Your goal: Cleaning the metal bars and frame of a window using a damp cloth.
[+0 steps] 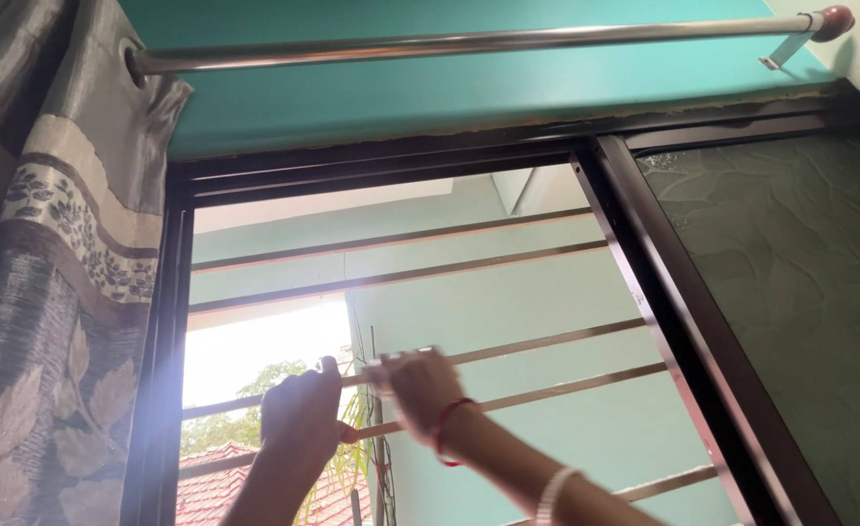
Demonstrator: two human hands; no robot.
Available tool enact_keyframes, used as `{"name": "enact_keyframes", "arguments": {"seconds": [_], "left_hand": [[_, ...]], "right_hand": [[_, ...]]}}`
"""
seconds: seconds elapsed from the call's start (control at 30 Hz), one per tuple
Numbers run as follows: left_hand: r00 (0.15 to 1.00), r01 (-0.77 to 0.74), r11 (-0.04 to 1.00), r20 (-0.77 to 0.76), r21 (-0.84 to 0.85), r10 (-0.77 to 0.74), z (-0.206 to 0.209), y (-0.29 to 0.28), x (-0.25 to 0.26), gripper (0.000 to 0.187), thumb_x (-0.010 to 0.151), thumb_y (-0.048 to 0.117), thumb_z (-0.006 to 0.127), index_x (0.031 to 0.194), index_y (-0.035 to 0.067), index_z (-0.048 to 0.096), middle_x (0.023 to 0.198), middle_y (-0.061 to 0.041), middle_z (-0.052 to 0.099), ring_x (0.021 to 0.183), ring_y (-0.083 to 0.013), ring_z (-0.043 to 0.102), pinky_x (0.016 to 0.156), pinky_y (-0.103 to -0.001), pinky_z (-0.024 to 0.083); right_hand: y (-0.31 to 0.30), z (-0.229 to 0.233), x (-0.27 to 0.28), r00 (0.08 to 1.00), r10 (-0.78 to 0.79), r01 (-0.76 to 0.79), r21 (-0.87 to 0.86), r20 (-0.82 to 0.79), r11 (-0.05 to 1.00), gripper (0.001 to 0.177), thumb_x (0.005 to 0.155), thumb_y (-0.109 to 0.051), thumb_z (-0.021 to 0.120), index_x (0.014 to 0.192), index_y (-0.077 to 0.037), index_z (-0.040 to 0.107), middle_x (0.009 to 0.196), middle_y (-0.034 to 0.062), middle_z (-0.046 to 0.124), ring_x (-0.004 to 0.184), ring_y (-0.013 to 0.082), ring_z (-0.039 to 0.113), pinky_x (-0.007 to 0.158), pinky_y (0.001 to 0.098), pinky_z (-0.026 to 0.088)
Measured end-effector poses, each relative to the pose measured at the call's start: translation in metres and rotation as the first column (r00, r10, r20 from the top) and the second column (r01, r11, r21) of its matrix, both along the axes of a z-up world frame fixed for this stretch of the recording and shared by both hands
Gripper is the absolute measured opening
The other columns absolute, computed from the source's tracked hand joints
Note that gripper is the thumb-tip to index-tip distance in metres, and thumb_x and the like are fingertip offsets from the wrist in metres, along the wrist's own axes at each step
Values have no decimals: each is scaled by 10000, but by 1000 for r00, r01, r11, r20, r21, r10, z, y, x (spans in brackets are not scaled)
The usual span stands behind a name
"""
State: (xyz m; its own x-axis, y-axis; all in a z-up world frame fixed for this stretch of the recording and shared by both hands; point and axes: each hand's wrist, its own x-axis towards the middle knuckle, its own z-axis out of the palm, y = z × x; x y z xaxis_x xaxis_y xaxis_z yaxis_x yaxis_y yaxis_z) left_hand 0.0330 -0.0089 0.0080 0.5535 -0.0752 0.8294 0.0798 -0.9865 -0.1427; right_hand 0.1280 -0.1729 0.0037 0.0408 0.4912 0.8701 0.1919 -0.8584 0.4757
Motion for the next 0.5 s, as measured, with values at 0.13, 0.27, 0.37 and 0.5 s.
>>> {"name": "enact_keyframes", "arguments": {"seconds": [0.13,0.27,0.37,0.5], "left_hand": [[995,90,996,45,20,-91,-4,7,5,1008,711,471,884,1414,-30,364,815,-105,711,814,-251,735,663,-357,560],[983,154,988,100,6,-153,-5,10,8,965,716,373,893,1409,-28,353,805,-106,715,794,-263,746,643,-371,567],[989,146,989,28,-22,-146,-5,9,3,912,738,426,867,1376,-16,390,767,-106,731,778,-267,754,656,-386,569],[969,203,979,141,26,-204,-6,17,15,920,704,382,900,1356,-19,390,743,-108,718,758,-289,741,642,-399,568]], "right_hand": [[-98,18,-12,941,-306,303,-44,-143,952,285,669,13,670,889,-166,698,885,25,676,857,227,690,947,506,446],[-190,41,-28,787,-547,575,18,-284,818,235,747,-43,655,894,-224,689,797,18,677,843,216,686,1109,523,332],[-205,47,-27,406,-817,872,-95,-409,481,198,875,-87,589,942,-172,756,908,38,747,927,190,675,1279,633,62],[-152,39,-28,403,-821,865,-126,-405,486,181,879,-108,606,948,-171,762,936,33,750,940,176,707,1259,591,181]]}}
